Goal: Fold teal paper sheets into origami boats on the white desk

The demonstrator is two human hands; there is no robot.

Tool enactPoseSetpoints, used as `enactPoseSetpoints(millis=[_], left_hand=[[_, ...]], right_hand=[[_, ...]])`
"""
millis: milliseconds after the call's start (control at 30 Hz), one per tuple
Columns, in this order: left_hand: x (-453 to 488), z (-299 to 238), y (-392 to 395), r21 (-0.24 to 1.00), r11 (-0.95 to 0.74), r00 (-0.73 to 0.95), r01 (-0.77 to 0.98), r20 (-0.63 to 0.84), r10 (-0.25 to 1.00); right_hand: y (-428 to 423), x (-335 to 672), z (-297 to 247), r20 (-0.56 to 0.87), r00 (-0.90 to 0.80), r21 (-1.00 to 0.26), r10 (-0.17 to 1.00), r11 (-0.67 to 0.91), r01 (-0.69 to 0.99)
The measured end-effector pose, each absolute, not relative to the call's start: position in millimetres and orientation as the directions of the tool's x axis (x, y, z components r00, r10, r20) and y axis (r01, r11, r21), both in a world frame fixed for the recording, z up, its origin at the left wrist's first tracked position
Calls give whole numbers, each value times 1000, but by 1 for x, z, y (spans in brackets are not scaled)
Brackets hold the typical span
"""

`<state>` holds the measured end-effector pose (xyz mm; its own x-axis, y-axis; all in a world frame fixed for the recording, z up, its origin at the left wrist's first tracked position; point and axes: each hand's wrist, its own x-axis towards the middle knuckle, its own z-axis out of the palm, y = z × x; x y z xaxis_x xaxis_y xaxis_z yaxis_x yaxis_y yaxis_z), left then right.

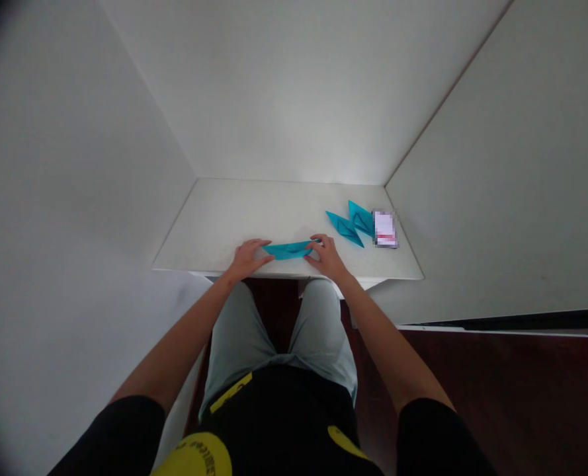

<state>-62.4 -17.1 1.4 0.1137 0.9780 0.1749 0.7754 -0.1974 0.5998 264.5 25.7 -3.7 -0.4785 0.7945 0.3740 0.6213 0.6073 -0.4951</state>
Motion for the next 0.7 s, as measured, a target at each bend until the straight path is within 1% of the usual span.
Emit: enactPoseSetpoints(millis=[67,167,300,367,467,600,700], left_hand=[[-69,-1,-12,606,-239,117,759,234,965],[-74,-3,-8,600,-248,51,761,325,944],[-71,-5,-10,552,-250,48,796,354,934],[-69,-5,-11,531,-243,45,811,358,933],[-68,-5,-13,502,-224,32,835,361,932],[-68,-3,-13,475,-218,37,853,362,931],[-67,-3,-14,464,-207,39,861,347,937]], right_hand=[[14,269,-2,387,-467,-548,795,606,576],[-1,276,2,365,-462,-609,808,582,539],[-15,280,8,267,-518,-598,812,562,572],[-20,282,10,245,-504,-576,828,542,612],[-23,291,13,259,-412,-498,874,486,719],[-20,309,21,224,-294,-308,929,354,883],[-14,320,31,203,-199,-178,959,236,955]])
